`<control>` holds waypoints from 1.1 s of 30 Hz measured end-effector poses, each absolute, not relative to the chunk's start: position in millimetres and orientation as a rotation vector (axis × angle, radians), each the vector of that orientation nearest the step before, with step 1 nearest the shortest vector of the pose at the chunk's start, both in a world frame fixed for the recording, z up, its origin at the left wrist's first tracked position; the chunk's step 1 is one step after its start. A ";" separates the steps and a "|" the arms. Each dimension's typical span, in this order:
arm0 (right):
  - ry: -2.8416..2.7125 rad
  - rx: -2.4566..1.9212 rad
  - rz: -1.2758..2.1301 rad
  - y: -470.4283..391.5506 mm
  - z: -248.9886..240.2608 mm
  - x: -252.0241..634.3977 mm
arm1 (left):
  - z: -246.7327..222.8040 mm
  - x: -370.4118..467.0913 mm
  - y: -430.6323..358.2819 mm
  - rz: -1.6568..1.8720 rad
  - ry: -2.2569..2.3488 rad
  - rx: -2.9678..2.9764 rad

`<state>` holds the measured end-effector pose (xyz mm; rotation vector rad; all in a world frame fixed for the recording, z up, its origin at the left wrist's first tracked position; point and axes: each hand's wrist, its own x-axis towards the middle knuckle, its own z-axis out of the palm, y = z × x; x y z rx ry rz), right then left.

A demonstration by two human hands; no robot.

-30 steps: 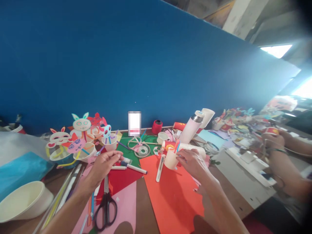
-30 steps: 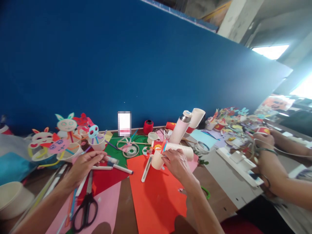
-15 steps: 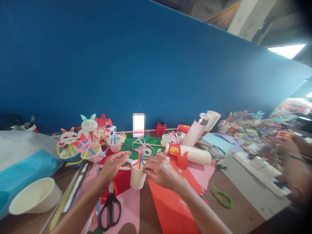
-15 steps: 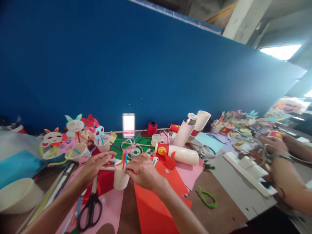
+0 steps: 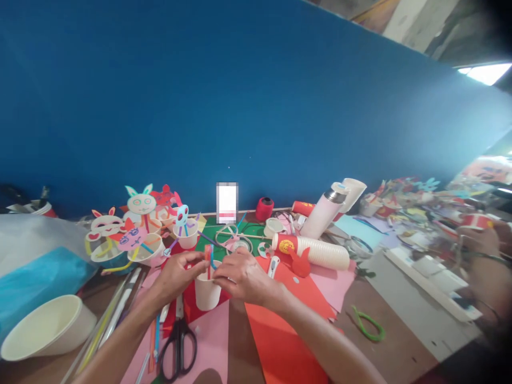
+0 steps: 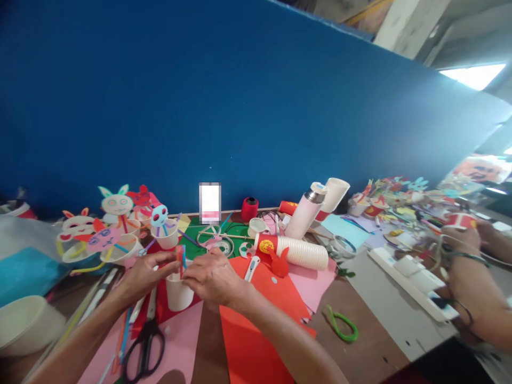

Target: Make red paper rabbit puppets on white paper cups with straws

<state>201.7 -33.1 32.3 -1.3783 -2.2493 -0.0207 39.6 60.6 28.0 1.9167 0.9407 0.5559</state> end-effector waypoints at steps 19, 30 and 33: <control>-1.724 -2.812 0.008 -69.5 55.9 353.7 | 31.3 30.6 67.9 0.576 0.820 1.349; -1.780 -2.809 -0.035 -54.2 39.2 335.8 | 32.7 28.7 67.4 0.553 0.815 1.318; -1.813 -2.757 -0.019 -58.1 43.6 339.2 | 30.6 30.0 67.3 0.536 0.819 1.328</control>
